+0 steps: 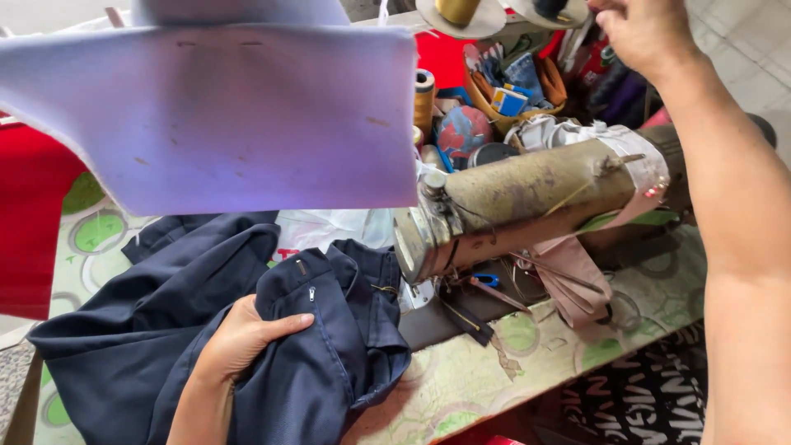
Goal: Unpacking a pair of pants from a plastic bag and inspecting the seams on a sewing table to prepare for repair.
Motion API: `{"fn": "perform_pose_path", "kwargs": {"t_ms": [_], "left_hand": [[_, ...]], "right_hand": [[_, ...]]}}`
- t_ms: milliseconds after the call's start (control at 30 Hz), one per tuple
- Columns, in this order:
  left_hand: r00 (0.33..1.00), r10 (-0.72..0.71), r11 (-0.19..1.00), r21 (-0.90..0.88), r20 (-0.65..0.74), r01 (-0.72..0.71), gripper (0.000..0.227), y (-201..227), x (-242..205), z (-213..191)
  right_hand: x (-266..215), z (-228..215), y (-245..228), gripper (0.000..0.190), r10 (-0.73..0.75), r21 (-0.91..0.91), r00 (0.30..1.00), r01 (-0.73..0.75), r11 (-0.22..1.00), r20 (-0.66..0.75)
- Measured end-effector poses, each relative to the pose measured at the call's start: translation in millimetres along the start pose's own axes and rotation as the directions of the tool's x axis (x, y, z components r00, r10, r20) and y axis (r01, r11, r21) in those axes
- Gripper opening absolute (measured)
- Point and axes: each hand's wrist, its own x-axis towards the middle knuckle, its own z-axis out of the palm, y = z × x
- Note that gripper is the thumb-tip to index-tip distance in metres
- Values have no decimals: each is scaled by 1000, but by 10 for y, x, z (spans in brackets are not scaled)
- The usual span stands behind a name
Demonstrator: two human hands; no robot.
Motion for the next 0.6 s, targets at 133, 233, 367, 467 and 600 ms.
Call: {"fn": "perform_pose_path", "kwargs": {"t_ms": [133, 233, 367, 467, 600], "left_hand": [[999, -39, 999, 31, -18, 40, 30, 60, -43, 11], [1000, -31, 999, 26, 3, 31, 29, 88, -50, 17], [999, -43, 999, 18, 22, 43, 30, 46, -19, -6], [999, -35, 999, 6, 34, 35, 30, 14, 3, -21], [997, -71, 998, 1, 17, 71, 32, 101, -71, 20]], "right_hand": [[186, 182, 167, 38, -166, -402, 972, 220, 889, 165], [247, 158, -6, 45, -15, -464, 961, 147, 874, 275], [264, 265, 163, 49, 9, -481, 947, 155, 863, 323], [280, 265, 28, 49, 49, -484, 936, 136, 864, 349], [272, 292, 132, 42, 43, -528, 935, 161, 834, 353]]}}
